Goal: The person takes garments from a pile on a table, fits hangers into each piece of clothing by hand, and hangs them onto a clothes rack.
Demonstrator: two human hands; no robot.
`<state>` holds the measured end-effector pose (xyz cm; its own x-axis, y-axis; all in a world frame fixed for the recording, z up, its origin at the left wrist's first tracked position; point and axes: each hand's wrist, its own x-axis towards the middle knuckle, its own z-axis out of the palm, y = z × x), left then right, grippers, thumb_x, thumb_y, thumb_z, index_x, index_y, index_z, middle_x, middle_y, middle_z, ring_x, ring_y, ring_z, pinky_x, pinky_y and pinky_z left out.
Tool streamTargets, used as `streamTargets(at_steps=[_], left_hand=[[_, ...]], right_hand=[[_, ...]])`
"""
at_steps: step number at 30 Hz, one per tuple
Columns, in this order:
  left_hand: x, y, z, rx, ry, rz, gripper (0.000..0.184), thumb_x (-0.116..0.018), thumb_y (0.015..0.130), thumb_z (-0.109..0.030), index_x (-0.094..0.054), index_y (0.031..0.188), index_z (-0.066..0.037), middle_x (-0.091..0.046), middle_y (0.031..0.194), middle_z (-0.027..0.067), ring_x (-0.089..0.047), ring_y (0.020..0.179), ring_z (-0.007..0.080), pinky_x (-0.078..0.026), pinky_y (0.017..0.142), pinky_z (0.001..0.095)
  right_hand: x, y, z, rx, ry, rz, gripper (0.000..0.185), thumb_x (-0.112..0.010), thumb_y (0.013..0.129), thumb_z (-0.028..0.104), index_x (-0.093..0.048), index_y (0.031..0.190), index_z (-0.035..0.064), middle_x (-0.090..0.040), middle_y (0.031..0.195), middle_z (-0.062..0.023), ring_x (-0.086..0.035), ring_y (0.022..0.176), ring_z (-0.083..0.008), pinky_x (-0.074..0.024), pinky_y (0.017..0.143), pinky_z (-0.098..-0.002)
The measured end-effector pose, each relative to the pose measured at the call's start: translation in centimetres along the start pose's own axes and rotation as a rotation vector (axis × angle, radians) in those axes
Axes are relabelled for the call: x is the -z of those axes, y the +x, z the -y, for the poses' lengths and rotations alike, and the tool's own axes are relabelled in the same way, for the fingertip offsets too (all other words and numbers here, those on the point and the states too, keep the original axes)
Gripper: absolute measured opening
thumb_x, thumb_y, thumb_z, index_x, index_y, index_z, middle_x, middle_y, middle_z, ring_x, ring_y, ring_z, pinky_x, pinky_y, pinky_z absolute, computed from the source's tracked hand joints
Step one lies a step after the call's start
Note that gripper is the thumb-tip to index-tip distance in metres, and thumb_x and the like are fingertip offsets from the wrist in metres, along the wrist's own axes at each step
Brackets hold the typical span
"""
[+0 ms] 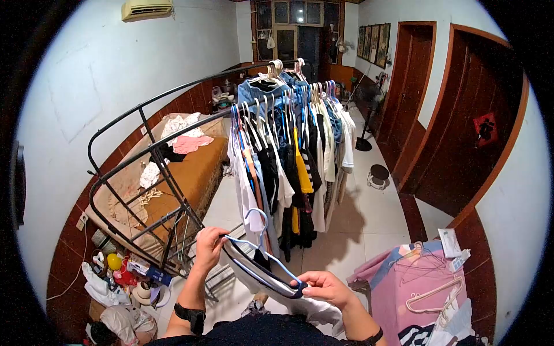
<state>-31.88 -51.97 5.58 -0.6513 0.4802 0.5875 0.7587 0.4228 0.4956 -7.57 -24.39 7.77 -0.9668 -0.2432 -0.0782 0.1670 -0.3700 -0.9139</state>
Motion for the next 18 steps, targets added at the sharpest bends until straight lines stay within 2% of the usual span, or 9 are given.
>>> streamTargets(at_steps=[1, 3, 9, 11, 12, 15, 18], left_hand=[[-0.3, 0.9, 0.9, 0.006, -0.008, -0.014, 0.015, -0.067, 0.08, -0.01, -0.066, 0.095, -0.01, -0.064, 0.089, 0.0067, -0.058, 0.09, 0.0283, -0.039, 0.087, 0.0398], [-0.7, 3.1, 3.0, -0.002, -0.031, -0.03, 0.015, -0.066, 0.081, -0.01, -0.066, 0.095, -0.01, -0.063, 0.089, 0.0067, -0.058, 0.089, 0.028, -0.04, 0.086, 0.0395], [-1.4, 11.3, 10.4, -0.007, -0.081, -0.082, 0.014, -0.065, 0.082, -0.01, -0.067, 0.097, -0.01, -0.064, 0.091, 0.0061, -0.058, 0.089, 0.027, -0.042, 0.082, 0.0386], [-2.1, 14.3, 12.8, -0.007, -0.191, -0.15, 0.015, -0.064, 0.082, -0.007, -0.067, 0.096, -0.009, -0.064, 0.091, 0.0067, -0.058, 0.089, 0.0277, -0.044, 0.08, 0.0382], [-2.2, 15.9, 13.7, -0.001, -0.213, -0.154, 0.017, -0.063, 0.081, -0.002, -0.067, 0.097, -0.008, -0.065, 0.094, 0.0086, -0.059, 0.092, 0.0284, -0.047, 0.08, 0.0369], [-2.8, 20.6, 16.5, -0.004, -0.28, -0.2, 0.02, -0.062, 0.081, 0.0, -0.068, 0.098, -0.007, -0.065, 0.097, 0.0101, -0.06, 0.095, 0.0291, -0.048, 0.081, 0.0361], [-2.8, 24.8, 18.2, -0.042, -0.276, -0.242, 0.019, -0.061, 0.082, 0.0, -0.067, 0.098, -0.007, -0.065, 0.097, 0.0101, -0.061, 0.096, 0.029, -0.047, 0.085, 0.0362]], right_hand=[[0.1, 1.1, 0.5, 0.0, -0.008, -0.002, 0.033, -0.063, 0.089, 0.006, -0.06, 0.121, -0.0008, -0.064, 0.096, 0.0016, -0.051, 0.076, 0.0006, -0.0385, 0.066, -0.0136], [0.2, 3.7, 1.5, 0.019, -0.03, -0.017, 0.033, -0.062, 0.09, 0.007, -0.059, 0.121, -0.004, -0.064, 0.093, 0.0013, -0.045, 0.066, 0.0028, -0.0301, 0.055, -0.012], [-0.8, 13.5, 5.8, 0.076, -0.106, -0.072, 0.034, -0.062, 0.089, 0.007, -0.058, 0.122, -0.0032, -0.062, 0.086, 0.0038, -0.041, 0.062, 0.0023, -0.0282, 0.053, -0.0141], [-0.7, 16.7, 7.3, 0.073, -0.146, -0.076, 0.035, -0.063, 0.089, 0.009, -0.059, 0.122, -0.0014, -0.062, 0.09, 0.0044, -0.047, 0.07, 0.0015, -0.0334, 0.061, -0.0135], [-0.9, 18.4, 7.9, 0.079, -0.126, -0.092, 0.036, -0.063, 0.089, 0.01, -0.059, 0.122, -0.0015, -0.062, 0.09, 0.0046, -0.047, 0.07, 0.0017, -0.0331, 0.06, -0.0132], [0.3, 23.1, 8.7, 0.145, -0.166, -0.134, 0.036, -0.063, 0.089, 0.01, -0.059, 0.122, -0.0012, -0.063, 0.092, 0.003, -0.049, 0.072, 0.0012, -0.0351, 0.063, -0.0128], [-0.7, 26.8, 10.9, 0.212, -0.168, -0.173, 0.035, -0.062, 0.09, 0.01, -0.059, 0.122, -0.0017, -0.065, 0.1, -0.0005, -0.055, 0.083, -0.0016, -0.0403, 0.072, -0.0149]])
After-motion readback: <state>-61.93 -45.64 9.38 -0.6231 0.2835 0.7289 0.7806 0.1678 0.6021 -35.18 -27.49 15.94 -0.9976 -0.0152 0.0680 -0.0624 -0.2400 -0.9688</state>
